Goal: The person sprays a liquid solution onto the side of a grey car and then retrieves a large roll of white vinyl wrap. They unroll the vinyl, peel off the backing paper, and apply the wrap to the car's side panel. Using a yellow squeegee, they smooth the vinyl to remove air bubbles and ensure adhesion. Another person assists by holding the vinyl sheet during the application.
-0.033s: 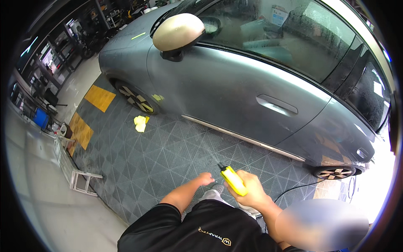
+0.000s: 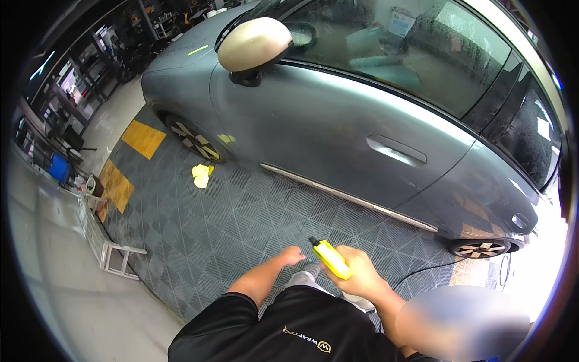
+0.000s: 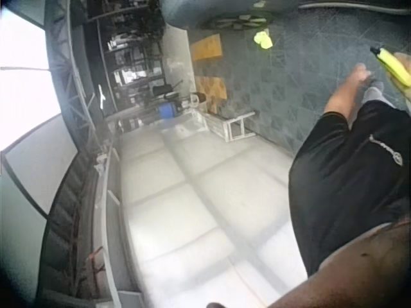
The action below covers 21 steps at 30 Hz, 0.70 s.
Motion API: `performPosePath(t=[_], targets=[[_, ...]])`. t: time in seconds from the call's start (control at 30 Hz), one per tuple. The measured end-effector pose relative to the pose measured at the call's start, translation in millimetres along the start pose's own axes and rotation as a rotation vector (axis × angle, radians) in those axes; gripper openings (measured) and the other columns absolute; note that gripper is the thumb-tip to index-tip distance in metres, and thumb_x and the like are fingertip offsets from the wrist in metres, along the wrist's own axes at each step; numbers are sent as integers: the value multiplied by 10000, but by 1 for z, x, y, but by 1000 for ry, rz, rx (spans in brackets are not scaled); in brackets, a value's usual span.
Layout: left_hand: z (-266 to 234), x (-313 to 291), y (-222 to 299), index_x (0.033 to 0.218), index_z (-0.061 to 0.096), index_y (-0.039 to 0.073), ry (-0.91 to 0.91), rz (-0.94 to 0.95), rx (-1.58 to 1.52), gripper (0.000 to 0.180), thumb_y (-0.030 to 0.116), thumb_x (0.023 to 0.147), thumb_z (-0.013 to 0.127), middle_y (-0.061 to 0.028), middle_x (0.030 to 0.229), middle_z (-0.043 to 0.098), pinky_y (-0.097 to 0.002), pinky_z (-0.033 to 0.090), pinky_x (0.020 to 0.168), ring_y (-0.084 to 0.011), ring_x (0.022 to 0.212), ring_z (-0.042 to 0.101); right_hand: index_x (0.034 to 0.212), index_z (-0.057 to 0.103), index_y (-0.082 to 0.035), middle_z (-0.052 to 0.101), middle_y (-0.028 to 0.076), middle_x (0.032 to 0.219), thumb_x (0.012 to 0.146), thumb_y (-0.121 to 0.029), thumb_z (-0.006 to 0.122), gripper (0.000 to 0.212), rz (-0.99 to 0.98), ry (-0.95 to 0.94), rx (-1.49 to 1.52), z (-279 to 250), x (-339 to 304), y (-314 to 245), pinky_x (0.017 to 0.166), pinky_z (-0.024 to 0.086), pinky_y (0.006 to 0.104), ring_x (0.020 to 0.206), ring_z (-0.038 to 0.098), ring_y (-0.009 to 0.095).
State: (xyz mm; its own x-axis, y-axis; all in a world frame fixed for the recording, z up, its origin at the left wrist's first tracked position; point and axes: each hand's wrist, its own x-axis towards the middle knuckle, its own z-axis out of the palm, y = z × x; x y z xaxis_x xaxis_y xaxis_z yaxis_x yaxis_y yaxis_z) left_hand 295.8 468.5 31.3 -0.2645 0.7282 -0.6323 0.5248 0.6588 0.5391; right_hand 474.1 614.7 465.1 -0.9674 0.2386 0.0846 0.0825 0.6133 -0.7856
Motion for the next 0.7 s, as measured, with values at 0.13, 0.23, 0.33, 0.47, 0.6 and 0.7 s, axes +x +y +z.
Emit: performPosePath(t=[0.13,0.23,0.33,0.47,0.6,0.7], targets=[[1,-28,6,1179,640,-5,15,-183,14,590,496,869,608,-217,1207,636,-435,469,961,-368,1147,591,861,551,-25,568,129,779,813,-190,740,255,-105,30,29,-28,-11,26,636,470,428,701,589,348],[19,-51,14,1177,637,-16,12,-244,43,609,507,865,609,-221,1207,635,-425,466,965,-369,1155,586,867,560,-24,582,142,794,823,-196,730,246,-16,-39,-19,-50,-41,50,677,478,426,754,605,360],[38,-62,49,1142,637,-40,116,-265,-91,609,504,869,606,-234,1178,641,-432,468,949,-396,1124,591,844,563,-22,597,150,800,819,-198,738,250,108,-130,-42,-73,-85,91,654,478,432,758,610,371],[52,-73,138,1093,624,-19,248,-326,-684,439,360,885,697,-97,911,679,-377,512,656,-220,760,632,828,567,-12,600,169,774,828,-198,725,245,84,137,61,-139,-154,134,660,485,430,751,612,386],[12,-52,222,1104,630,53,307,-176,-1033,291,237,892,704,-15,887,638,-263,496,586,-116,733,599,847,585,-1,634,200,807,806,-231,739,280,477,162,-149,-160,-239,211,666,485,449,736,624,404],[-43,-40,305,1097,634,72,397,-27,-1104,223,190,909,653,-15,898,651,-268,517,670,-125,788,629,844,577,-8,647,225,862,817,-259,713,287,434,155,-212,-171,-276,236,724,510,465,819,641,410]])
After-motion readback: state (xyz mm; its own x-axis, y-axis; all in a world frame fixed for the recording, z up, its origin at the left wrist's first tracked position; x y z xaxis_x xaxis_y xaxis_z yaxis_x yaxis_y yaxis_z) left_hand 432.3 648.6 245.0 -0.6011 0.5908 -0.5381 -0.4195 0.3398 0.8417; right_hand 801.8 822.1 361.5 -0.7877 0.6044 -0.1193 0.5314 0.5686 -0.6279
